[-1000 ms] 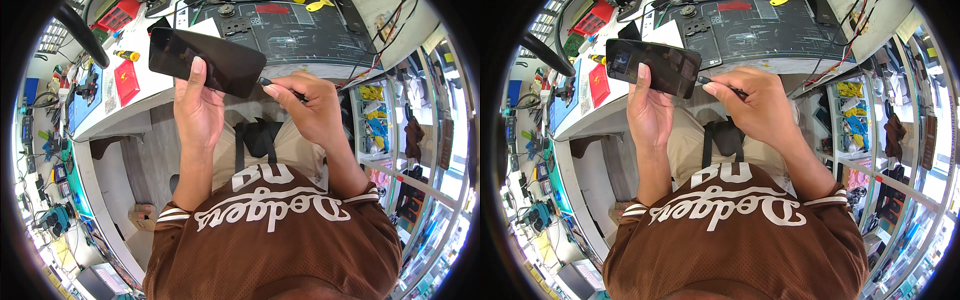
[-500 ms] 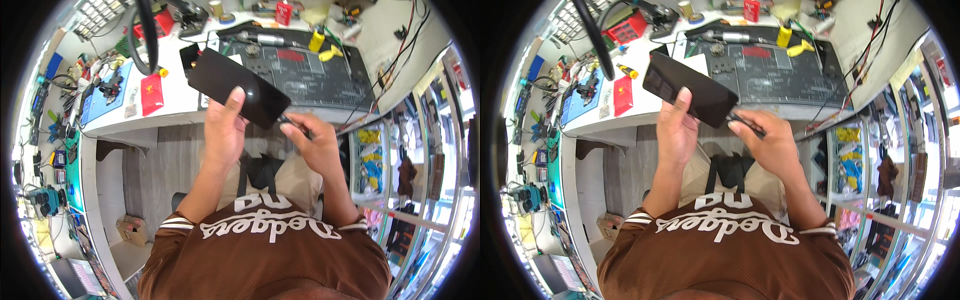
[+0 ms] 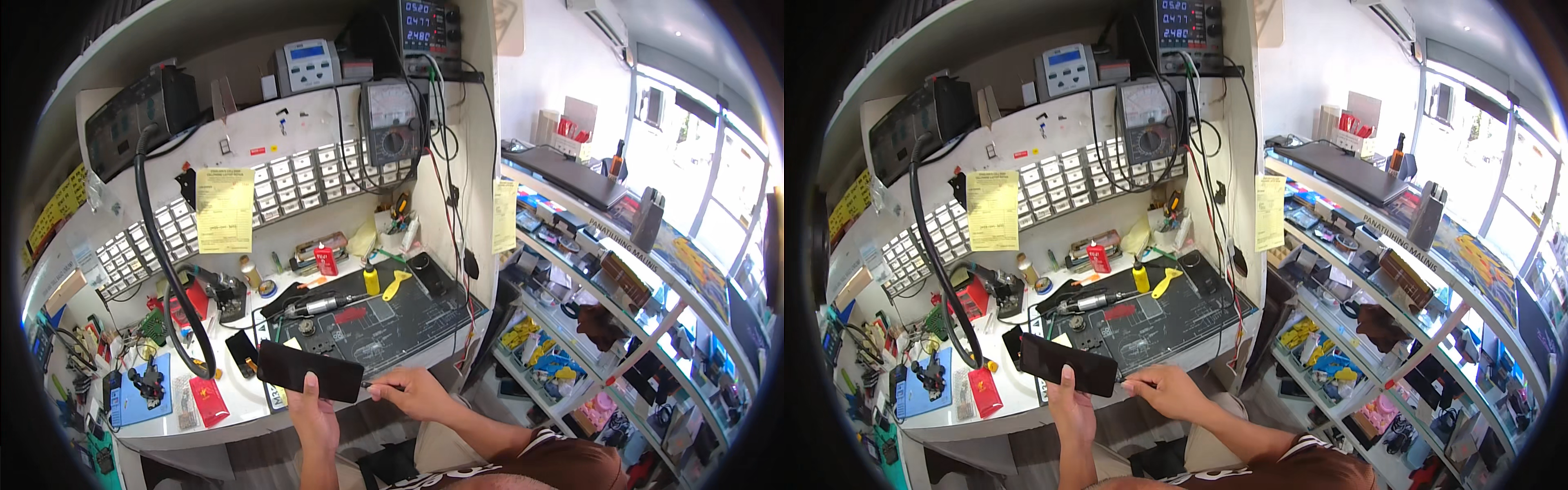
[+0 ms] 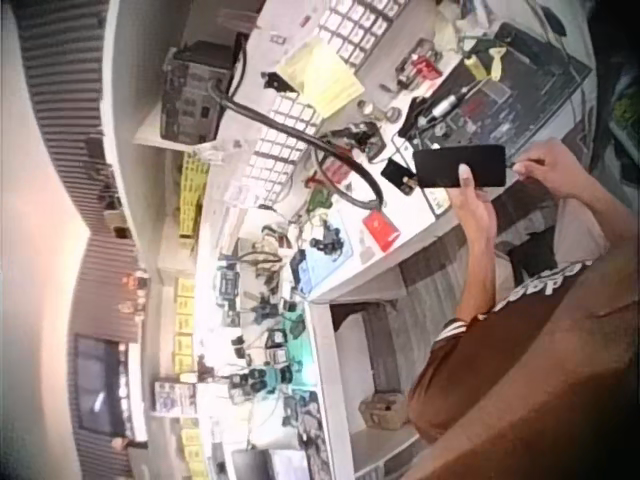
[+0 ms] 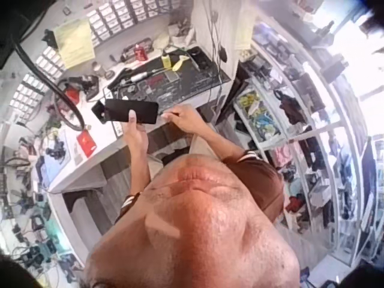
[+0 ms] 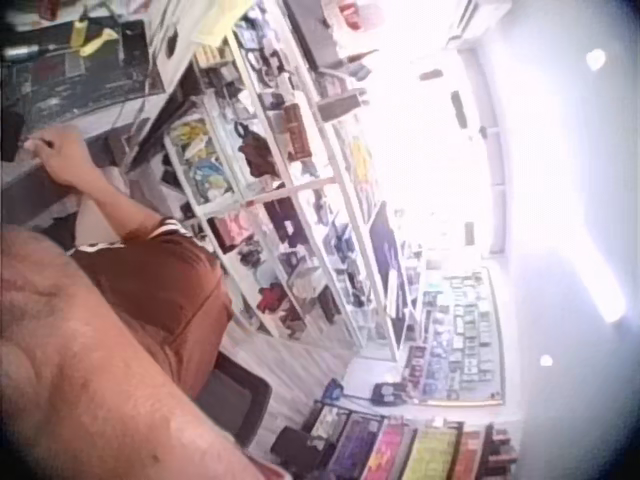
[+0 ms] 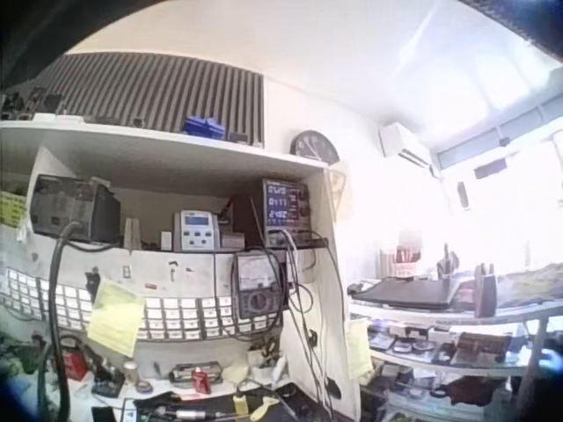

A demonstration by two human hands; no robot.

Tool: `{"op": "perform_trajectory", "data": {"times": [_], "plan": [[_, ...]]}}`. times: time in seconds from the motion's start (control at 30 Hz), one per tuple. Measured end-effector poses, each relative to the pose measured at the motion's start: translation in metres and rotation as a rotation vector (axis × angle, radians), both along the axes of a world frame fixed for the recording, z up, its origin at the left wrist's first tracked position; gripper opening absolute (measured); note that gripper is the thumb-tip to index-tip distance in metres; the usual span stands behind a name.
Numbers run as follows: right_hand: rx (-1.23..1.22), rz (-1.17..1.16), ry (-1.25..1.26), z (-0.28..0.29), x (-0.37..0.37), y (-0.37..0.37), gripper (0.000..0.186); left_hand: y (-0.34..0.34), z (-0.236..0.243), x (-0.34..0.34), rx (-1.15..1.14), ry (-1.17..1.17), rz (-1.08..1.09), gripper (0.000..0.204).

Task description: The person applies adhesive from a yellow bottle to the back of a green smartphone and then uses a yellow plastic tool to spread and smooth the adhesive along the edges. The person handles the phone and adhesive bottle directly without additional tools.

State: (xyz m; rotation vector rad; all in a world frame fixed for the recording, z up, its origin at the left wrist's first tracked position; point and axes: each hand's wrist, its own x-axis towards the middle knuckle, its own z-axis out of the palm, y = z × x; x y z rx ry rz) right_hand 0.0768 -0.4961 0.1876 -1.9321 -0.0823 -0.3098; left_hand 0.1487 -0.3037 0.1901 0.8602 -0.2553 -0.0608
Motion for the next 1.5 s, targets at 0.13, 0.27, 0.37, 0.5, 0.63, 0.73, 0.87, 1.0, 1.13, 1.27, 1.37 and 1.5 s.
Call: {"op": "perform_trajectory", "data": {"times": [0.13, 0.27, 0.37, 0.5, 0.63, 0.73, 0.87, 1.0, 1.13, 1.27, 1.37, 1.5], "plan": [[0.002, -0.011, 0.044, 0.011, -0.007, 0.003, 0.027, 0.000, 0.002, -0.005, -0.015, -0.015, 0.003, 0.057], [-0.007, -0.018, 0.082, 0.016, -0.014, 0.006, 0.028, 0.002, 0.007, -0.012, -0.032, 0.001, 0.006, 0.054], [-0.020, -0.010, 0.058, 0.015, -0.016, 0.008, 0.028, 0.004, 0.007, -0.015, -0.035, 0.006, -0.005, 0.054], [-0.025, -0.007, 0.069, 0.010, -0.017, 0.009, 0.023, 0.007, 0.005, -0.016, -0.028, -0.008, -0.001, 0.052], [-0.041, -0.015, 0.081, 0.018, -0.020, 0.011, 0.025, 0.009, 0.003, -0.018, -0.012, -0.020, -0.018, 0.050], [-0.025, -0.008, 0.079, 0.021, -0.021, 0.014, 0.027, 0.012, 0.003, -0.019, -0.017, -0.031, -0.023, 0.050], [-0.007, -0.013, 0.085, 0.018, -0.023, 0.017, 0.025, 0.015, 0.001, -0.022, -0.023, -0.020, -0.029, 0.051], [0.044, -0.010, 0.100, 0.013, -0.027, 0.014, 0.026, 0.014, -0.005, -0.016, -0.024, 0.006, -0.066, 0.057], [0.014, -0.018, 0.056, 0.024, -0.031, 0.023, 0.025, 0.027, 0.003, -0.015, -0.038, -0.014, -0.058, 0.048], [0.011, -0.001, 0.093, 0.024, -0.031, 0.022, 0.034, 0.033, 0.009, -0.015, -0.061, 0.001, -0.007, 0.046], [-0.014, -0.011, 0.117, 0.024, -0.030, 0.020, 0.030, 0.032, 0.013, -0.016, -0.083, -0.034, -0.039, 0.046], [0.032, -0.005, 0.040, 0.020, -0.025, 0.023, 0.021, 0.033, 0.008, -0.014, -0.088, 0.008, -0.044, 0.046]]}}
